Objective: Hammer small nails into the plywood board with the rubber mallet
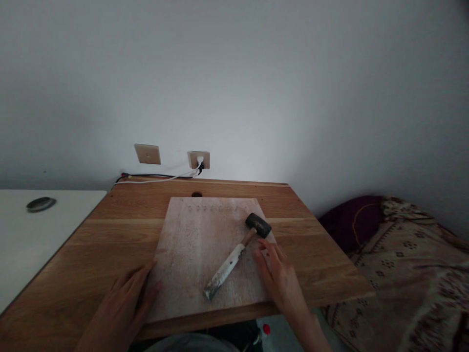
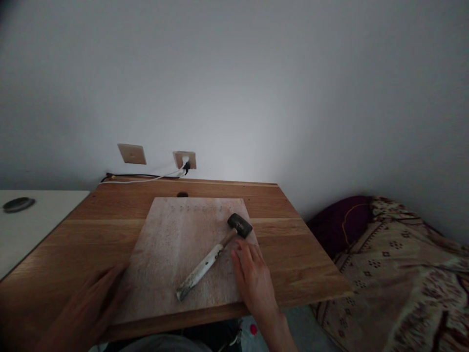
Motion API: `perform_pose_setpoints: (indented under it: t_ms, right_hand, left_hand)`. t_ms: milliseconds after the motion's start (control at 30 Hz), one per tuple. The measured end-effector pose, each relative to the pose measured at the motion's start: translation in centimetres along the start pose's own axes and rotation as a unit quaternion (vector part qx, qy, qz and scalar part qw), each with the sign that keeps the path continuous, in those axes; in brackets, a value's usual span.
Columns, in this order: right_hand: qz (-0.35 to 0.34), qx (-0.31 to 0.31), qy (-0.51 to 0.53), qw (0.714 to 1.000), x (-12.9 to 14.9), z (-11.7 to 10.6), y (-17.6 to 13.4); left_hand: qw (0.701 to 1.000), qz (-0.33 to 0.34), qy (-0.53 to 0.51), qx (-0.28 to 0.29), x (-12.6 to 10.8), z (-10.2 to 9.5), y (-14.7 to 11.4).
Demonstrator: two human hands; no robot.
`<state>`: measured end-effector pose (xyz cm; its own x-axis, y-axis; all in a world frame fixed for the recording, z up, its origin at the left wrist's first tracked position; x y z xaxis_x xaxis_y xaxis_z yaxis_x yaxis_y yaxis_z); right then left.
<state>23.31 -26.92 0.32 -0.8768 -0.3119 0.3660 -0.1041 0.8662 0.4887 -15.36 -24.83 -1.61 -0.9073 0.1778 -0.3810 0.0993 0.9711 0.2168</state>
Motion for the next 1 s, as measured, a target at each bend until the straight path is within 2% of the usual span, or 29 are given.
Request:
perform_pose_setpoints:
  t_ms: [100,200,333,433,567,633,733,833,900,1000]
  right_hand:
    - [-0.051,0.008,-0.065,0.997,-2.4,-0.1,-2.7]
    - [-0.046,0.021,-0.11,0.993,-5.5,-0.8,-4.2]
    - [0.007,0.018,-0.149,0.989,-10.9,-3.2,-5.1]
    - [0.033,0.011,-0.174,0.984,-15.3,-5.4,-6.3]
    - [0.083,-0.001,-0.258,0.963,-19.9,-7.7,-9.1]
    - [0.101,0.018,-0.294,0.95,-21.3,-8.3,-10.3]
    - [0.137,0.05,-0.328,0.933,-22.0,-8.6,-11.2]
    - [0.169,0.057,-0.34,0.923,-21.0,-8.6,-10.8]
    - [0.163,0.064,-0.342,0.923,-19.6,-8.5,-10.3]
    - [0.144,0.082,-0.336,0.927,-16.3,-7.8,-9.6]
  left_hand:
    - [1.0,0.022,0.015,-0.005,-0.9,1.4,0.1]
    - [0.998,0.055,0.007,0.011,-3.0,2.8,0.6]
    - [0.99,0.133,-0.003,0.057,-8.3,4.8,1.4]
    - [0.975,0.19,-0.021,0.115,-12.8,5.8,2.3]
    - [0.96,0.244,-0.035,0.129,-17.3,6.5,3.3]
    - [0.945,0.294,-0.055,0.135,-18.9,7.0,3.3]
    - [0.921,0.353,-0.083,0.146,-20.4,8.0,2.9]
    - [0.924,0.346,-0.083,0.138,-20.8,8.4,2.8]
    - [0.933,0.332,-0.068,0.121,-20.2,8.1,2.9]
    - [0.943,0.317,-0.031,0.093,-17.8,7.0,3.4]
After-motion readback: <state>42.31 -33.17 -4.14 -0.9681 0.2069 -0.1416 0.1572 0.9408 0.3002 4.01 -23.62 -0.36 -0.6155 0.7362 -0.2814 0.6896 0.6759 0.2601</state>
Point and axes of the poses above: each hand's wrist, its own y-axis towards the middle knuckle, its own z-axis out of the palm, x = y × z, the point moved 1 cm from there along y, towards the middle knuckle, and after that the axes turned 12 degrees about -z, right-handed, at the moved point
